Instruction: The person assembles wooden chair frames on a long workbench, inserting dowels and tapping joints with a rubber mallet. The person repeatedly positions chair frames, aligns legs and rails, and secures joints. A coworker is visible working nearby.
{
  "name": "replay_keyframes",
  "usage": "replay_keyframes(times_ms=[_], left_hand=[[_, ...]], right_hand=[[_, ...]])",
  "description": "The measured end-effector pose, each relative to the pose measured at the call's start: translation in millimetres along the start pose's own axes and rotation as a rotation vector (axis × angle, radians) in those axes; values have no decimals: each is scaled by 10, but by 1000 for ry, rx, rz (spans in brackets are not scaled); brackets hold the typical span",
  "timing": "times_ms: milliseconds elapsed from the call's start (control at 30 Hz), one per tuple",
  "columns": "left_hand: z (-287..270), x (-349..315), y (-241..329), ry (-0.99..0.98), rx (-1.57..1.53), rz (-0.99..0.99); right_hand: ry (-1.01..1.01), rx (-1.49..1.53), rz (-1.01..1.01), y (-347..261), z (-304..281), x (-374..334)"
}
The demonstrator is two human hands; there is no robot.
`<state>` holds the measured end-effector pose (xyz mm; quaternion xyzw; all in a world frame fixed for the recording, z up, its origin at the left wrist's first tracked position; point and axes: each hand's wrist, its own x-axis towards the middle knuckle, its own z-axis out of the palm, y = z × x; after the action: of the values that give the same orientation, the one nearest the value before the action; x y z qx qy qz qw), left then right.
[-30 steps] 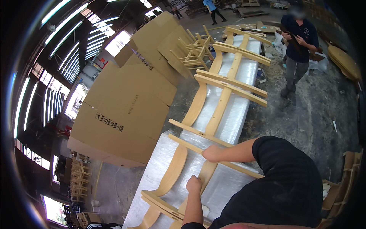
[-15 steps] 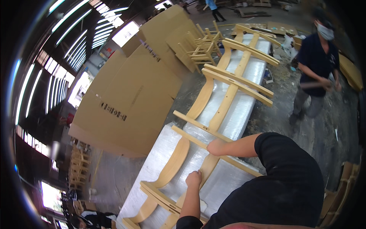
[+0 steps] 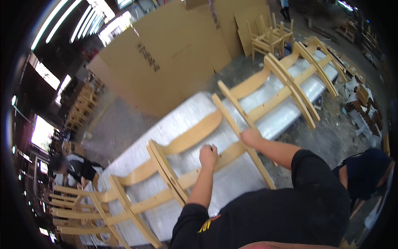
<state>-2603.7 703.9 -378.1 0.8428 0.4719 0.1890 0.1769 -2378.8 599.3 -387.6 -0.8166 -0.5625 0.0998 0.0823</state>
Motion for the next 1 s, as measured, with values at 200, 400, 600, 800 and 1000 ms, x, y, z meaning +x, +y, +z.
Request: replay_keyframes(times_ms=[200, 400, 600, 800, 1000], left_hand=[[337, -290, -599, -16, 143, -208], [471, -308, -710, 72, 145, -195], [496, -294, -753, 103, 145, -150], [504, -291, -809, 110, 103, -131], [509, -293, -866, 90, 120, -132]], right_hand=[[77, -66, -45, -59, 98, -29], [34, -23, 45, -219, 34, -45], [-29, -114, 85, -232, -57, -18], [-75, -85, 199, -276, -68, 35], [-130, -161, 223, -418, -109, 52]])
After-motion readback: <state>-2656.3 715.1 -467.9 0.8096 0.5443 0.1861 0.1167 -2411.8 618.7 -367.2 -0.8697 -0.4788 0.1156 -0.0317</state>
